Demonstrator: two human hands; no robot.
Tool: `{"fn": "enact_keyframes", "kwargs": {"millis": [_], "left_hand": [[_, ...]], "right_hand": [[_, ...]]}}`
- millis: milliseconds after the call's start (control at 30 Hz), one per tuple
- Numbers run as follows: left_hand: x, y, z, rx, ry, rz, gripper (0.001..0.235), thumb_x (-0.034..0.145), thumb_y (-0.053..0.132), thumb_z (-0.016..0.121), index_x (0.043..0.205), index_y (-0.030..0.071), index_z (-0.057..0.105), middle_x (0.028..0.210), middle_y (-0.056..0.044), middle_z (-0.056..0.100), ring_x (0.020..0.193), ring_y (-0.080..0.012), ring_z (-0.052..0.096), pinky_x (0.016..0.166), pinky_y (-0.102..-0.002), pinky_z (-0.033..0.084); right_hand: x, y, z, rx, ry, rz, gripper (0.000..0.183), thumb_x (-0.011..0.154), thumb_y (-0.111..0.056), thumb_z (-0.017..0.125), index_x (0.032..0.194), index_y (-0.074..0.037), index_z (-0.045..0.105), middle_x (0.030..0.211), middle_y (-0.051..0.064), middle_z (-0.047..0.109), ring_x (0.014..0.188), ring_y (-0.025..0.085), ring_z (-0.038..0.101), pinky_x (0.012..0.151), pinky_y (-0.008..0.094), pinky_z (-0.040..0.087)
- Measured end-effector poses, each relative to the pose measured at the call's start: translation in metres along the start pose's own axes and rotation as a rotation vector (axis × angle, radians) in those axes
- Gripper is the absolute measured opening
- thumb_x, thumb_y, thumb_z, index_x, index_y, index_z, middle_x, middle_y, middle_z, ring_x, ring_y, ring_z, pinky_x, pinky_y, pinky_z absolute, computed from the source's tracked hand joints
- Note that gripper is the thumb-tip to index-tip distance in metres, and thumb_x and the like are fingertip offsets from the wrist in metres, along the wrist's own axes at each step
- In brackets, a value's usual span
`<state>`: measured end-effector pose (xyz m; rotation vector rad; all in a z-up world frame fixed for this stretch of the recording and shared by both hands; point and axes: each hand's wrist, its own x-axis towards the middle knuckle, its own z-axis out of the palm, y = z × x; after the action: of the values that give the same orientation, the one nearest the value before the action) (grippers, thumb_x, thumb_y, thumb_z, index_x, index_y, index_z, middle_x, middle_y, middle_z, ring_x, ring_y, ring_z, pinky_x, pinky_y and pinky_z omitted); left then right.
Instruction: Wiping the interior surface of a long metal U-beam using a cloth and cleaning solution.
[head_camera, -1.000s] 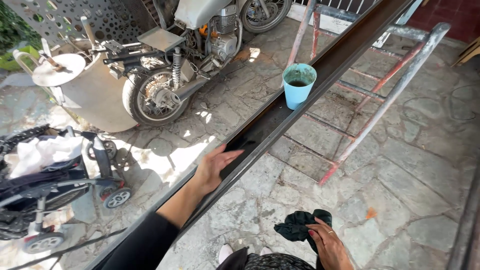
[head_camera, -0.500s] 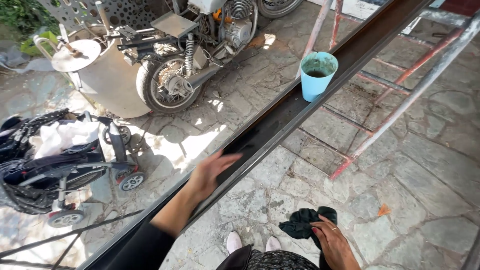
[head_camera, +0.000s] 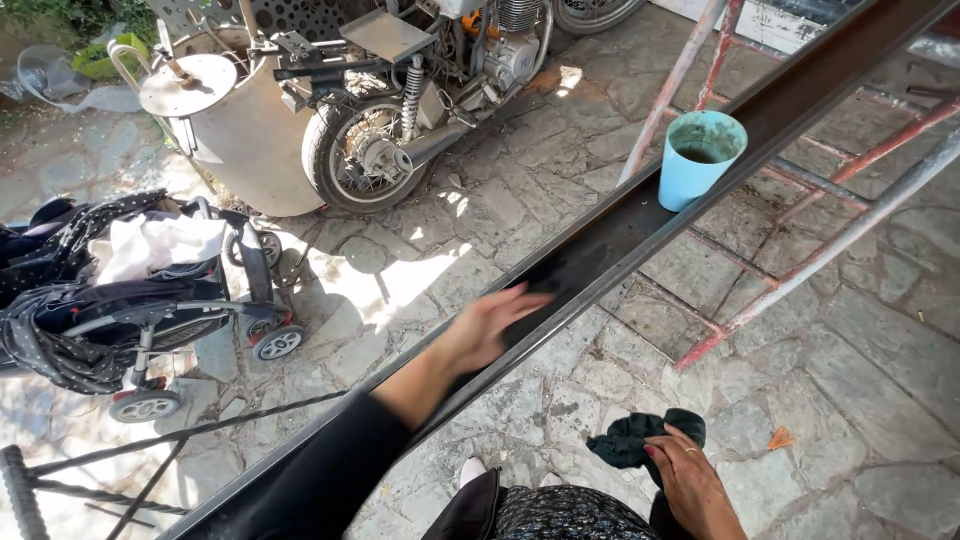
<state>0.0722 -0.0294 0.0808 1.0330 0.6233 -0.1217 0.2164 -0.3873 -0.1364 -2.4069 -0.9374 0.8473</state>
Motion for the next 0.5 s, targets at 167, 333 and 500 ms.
{"fn": "enact_keyframes", "kwargs": {"millis": [167, 333, 500], "left_hand": [[0.063, 0.006, 0.016, -0.110, -0.092, 0.142, 0.064, 0.091, 0.055, 0.050, 0.136, 0.010, 0.063, 0.165, -0.009, 0.044, 0.159, -0.0257, 0.024, 0.113, -0.073, -0.017], [-0.029, -0.020, -0.016, -0.046, -0.019, 0.040, 0.066, 0.092, 0.051, 0.043, 0.146, 0.015, 0.054, 0.174, -0.009, 0.025, 0.161, -0.0319, -0.004, 0.113, -0.074, -0.018], [-0.114, -0.077, -0.076, -0.035, 0.158, -0.113, 0.048, 0.088, 0.030, 0.059, 0.135, 0.020, 0.068, 0.166, -0.004, 0.045, 0.160, -0.0268, 0.018, 0.117, -0.068, -0.010]], "right_hand": [[0.004, -0.037, 0.007, 0.013, 0.044, -0.022, 0.039, 0.102, -0.039, 0.046, 0.122, -0.020, 0.074, 0.145, 0.003, 0.064, 0.152, 0.014, 0.043, 0.119, 0.036, 0.038], [0.001, -0.045, 0.029, 0.053, -0.032, -0.016, 0.039, 0.102, -0.039, 0.046, 0.124, -0.022, 0.073, 0.145, 0.002, 0.064, 0.150, 0.014, 0.044, 0.118, 0.035, 0.040], [0.008, -0.019, 0.044, -0.064, -0.045, -0.130, 0.035, 0.103, -0.033, 0.045, 0.125, -0.020, 0.069, 0.136, 0.002, 0.069, 0.150, 0.019, 0.045, 0.121, 0.037, 0.038]]}}
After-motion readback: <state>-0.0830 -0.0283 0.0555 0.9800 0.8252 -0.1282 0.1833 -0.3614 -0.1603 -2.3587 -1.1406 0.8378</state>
